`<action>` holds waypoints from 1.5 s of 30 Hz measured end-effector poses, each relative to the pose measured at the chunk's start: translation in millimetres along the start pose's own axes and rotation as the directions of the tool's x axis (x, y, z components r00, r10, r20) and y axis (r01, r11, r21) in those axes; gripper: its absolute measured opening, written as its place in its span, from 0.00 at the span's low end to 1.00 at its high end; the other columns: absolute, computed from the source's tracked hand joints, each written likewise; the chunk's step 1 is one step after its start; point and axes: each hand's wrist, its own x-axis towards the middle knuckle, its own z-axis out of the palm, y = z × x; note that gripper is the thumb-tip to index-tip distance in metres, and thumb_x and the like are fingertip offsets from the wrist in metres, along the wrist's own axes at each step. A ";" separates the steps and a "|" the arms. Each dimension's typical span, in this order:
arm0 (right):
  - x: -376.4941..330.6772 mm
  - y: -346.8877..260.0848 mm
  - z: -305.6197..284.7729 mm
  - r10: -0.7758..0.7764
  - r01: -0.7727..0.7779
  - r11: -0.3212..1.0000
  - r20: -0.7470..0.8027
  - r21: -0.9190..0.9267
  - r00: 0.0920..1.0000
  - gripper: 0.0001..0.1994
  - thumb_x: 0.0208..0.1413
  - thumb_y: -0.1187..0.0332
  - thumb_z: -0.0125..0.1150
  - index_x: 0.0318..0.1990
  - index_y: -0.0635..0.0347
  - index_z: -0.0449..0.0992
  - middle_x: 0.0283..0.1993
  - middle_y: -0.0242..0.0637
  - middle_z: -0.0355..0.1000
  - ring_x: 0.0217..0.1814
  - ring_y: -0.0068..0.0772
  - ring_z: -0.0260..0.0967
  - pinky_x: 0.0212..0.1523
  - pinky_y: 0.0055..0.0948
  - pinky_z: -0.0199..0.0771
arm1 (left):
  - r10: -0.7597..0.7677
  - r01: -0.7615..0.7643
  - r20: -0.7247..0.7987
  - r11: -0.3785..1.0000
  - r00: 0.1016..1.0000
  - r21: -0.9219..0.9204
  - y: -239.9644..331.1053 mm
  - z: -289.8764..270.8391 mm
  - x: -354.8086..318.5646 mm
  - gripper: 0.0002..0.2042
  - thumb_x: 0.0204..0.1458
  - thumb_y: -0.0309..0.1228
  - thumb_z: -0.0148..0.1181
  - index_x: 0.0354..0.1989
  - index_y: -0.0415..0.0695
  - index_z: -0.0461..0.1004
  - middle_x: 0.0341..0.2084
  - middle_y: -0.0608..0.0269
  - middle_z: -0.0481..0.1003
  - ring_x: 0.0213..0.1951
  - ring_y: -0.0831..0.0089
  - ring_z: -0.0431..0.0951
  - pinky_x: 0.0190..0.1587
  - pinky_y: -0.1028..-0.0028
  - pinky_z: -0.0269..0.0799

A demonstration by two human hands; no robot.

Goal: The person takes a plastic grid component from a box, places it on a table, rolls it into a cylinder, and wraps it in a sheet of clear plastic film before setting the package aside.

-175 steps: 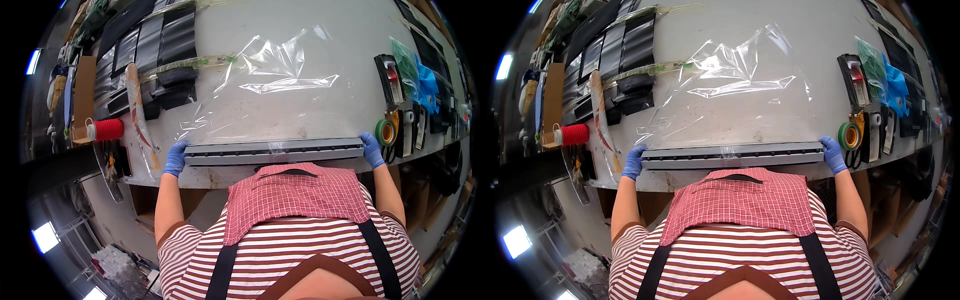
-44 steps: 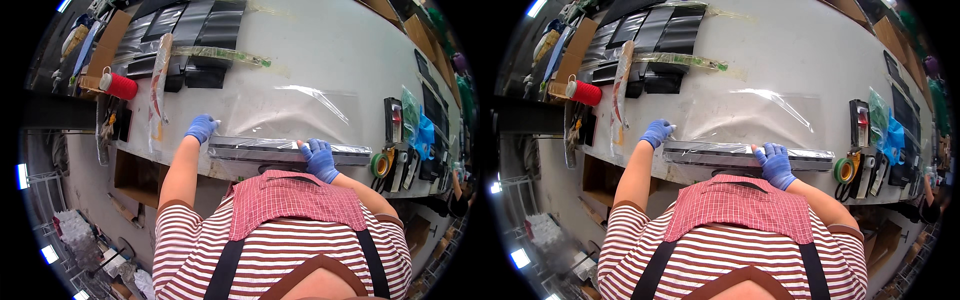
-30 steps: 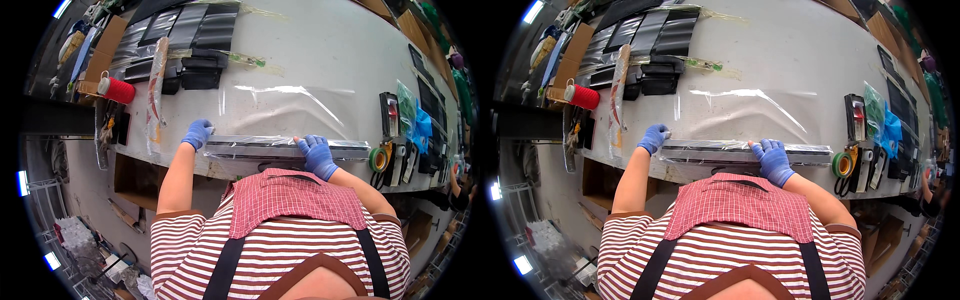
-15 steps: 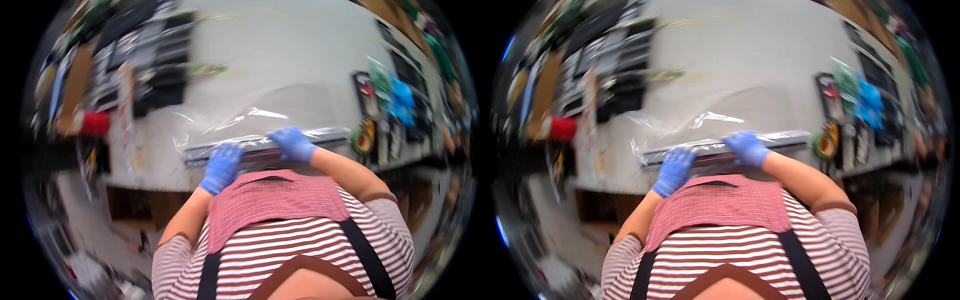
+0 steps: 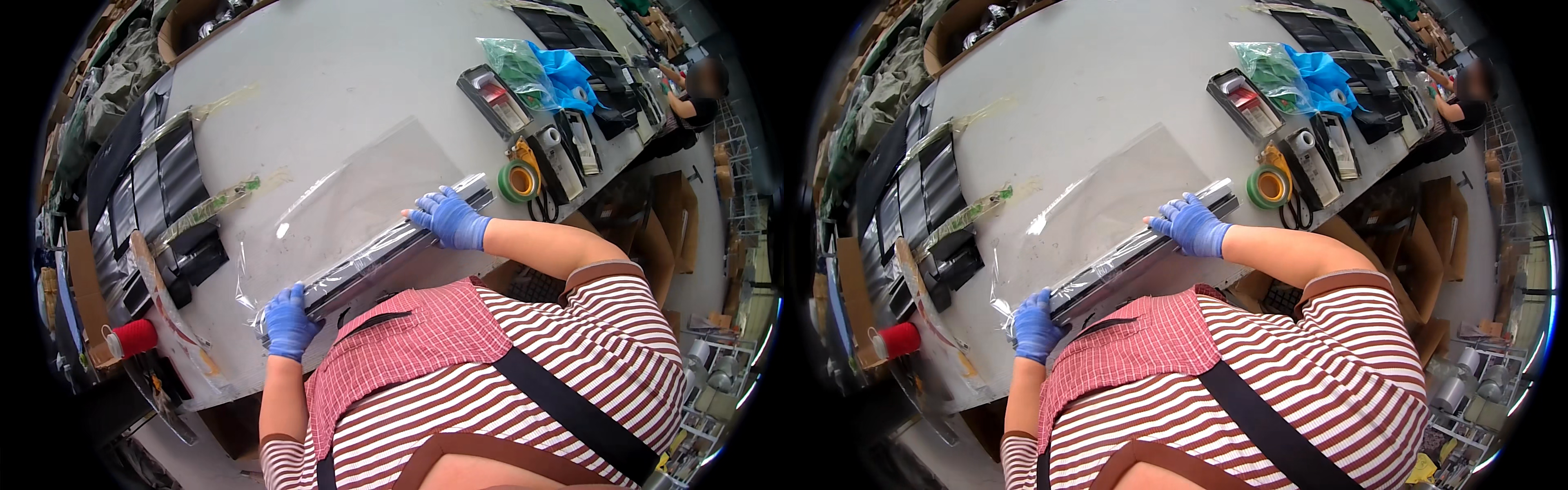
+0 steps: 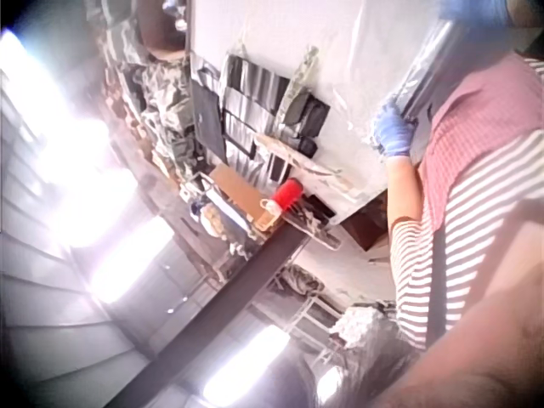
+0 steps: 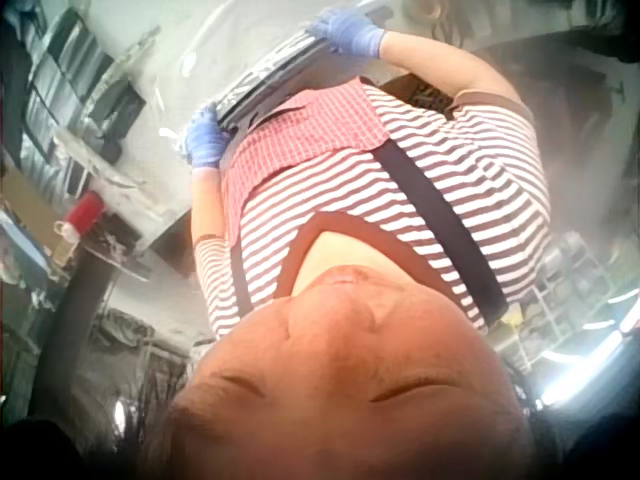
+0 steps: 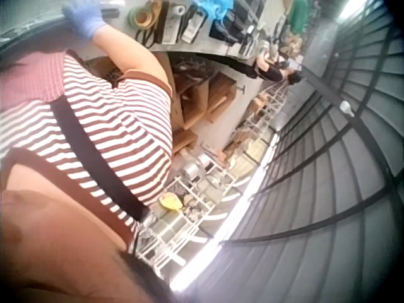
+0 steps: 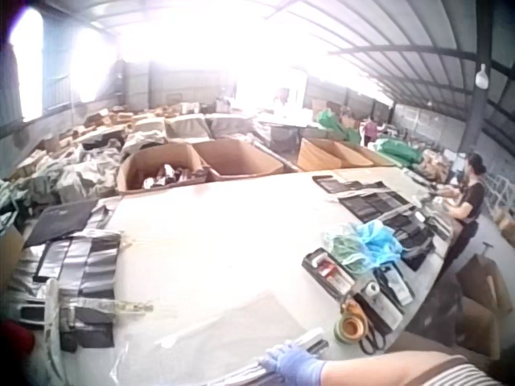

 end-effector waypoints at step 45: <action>50.3 -29.1 22.9 -0.209 0.209 0.841 -0.057 0.499 0.976 0.19 0.61 0.58 0.52 0.53 0.59 0.75 0.55 0.49 0.70 0.58 0.52 0.67 0.60 0.43 0.67 | 0.167 -0.168 -0.030 0.986 0.985 -0.018 33.9 17.6 14.6 0.37 0.34 0.41 0.74 0.57 0.48 0.67 0.53 0.52 0.72 0.55 0.56 0.72 0.59 0.57 0.65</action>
